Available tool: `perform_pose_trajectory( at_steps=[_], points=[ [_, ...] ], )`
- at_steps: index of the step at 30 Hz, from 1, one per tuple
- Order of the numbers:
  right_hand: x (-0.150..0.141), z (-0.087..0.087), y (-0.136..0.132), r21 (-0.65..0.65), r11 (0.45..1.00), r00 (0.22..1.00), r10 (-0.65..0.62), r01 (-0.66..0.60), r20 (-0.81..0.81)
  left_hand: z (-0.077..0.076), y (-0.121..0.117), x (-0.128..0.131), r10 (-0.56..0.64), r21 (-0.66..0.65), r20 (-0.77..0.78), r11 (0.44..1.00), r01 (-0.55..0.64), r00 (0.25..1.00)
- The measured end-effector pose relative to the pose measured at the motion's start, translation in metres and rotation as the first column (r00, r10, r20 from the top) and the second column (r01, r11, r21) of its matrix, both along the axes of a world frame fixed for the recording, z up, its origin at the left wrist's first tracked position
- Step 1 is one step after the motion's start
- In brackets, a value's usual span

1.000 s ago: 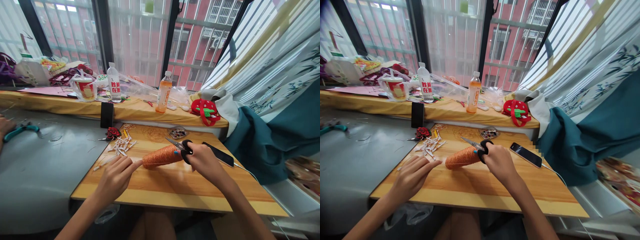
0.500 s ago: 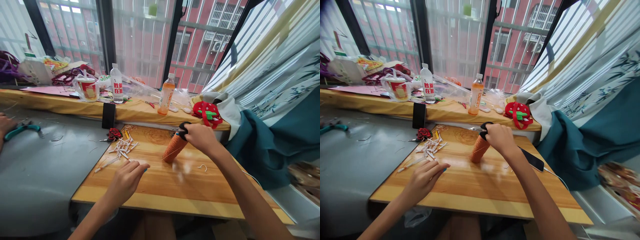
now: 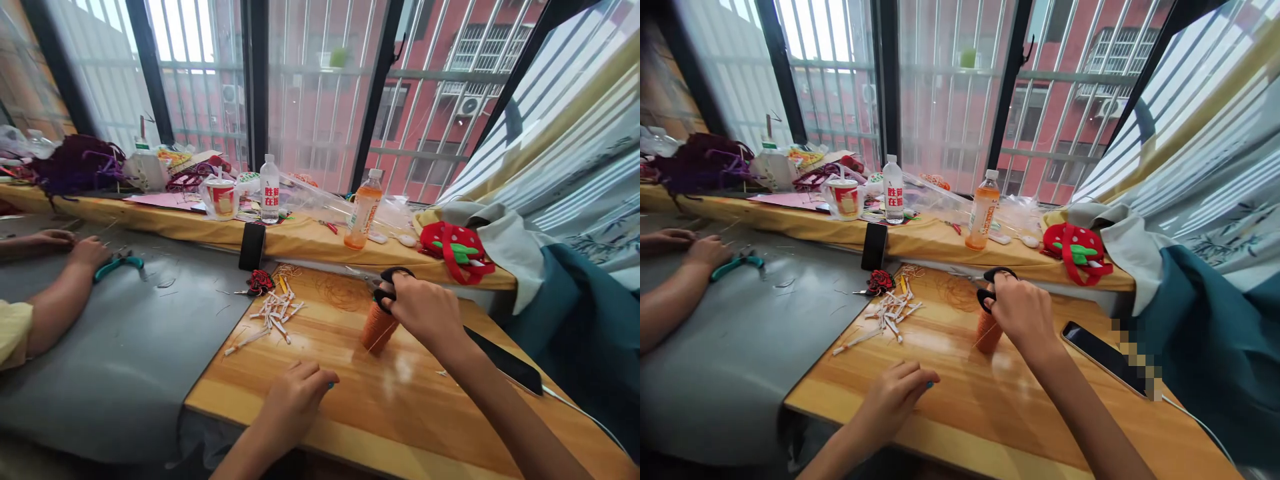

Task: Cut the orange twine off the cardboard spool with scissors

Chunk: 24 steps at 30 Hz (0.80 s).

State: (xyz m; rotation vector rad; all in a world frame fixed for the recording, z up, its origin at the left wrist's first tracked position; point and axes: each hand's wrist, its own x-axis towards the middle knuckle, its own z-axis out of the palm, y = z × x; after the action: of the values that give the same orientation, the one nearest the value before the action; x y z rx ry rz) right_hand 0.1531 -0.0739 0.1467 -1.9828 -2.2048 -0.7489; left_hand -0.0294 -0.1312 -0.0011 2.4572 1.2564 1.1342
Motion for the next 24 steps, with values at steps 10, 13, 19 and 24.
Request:
perform_pose_trajectory(
  at_steps=[10,13,19,24],
  points=[
    [0.023,0.007,-0.003,0.216,0.976,0.971,0.084,-0.035,-0.225,0.004,0.008,0.008,-0.016,0.016,0.135,1.0,0.014,0.991],
    [0.05,0.001,-0.022,0.263,0.946,0.67,0.321,-0.191,-0.669,0.007,0.008,0.008,-0.037,0.021,0.142,0.999,0.034,0.989],
    [0.091,-0.052,-0.064,0.028,0.685,-0.085,-0.049,-0.728,-0.995,0.01,0.007,0.001,-0.003,0.088,0.242,0.996,-0.019,0.97],
    [0.086,-0.106,-0.076,-0.227,0.519,-0.039,-0.451,-0.824,-0.892,0.014,0.004,-0.006,0.055,0.061,0.312,0.995,-0.078,0.949]
  ],
)
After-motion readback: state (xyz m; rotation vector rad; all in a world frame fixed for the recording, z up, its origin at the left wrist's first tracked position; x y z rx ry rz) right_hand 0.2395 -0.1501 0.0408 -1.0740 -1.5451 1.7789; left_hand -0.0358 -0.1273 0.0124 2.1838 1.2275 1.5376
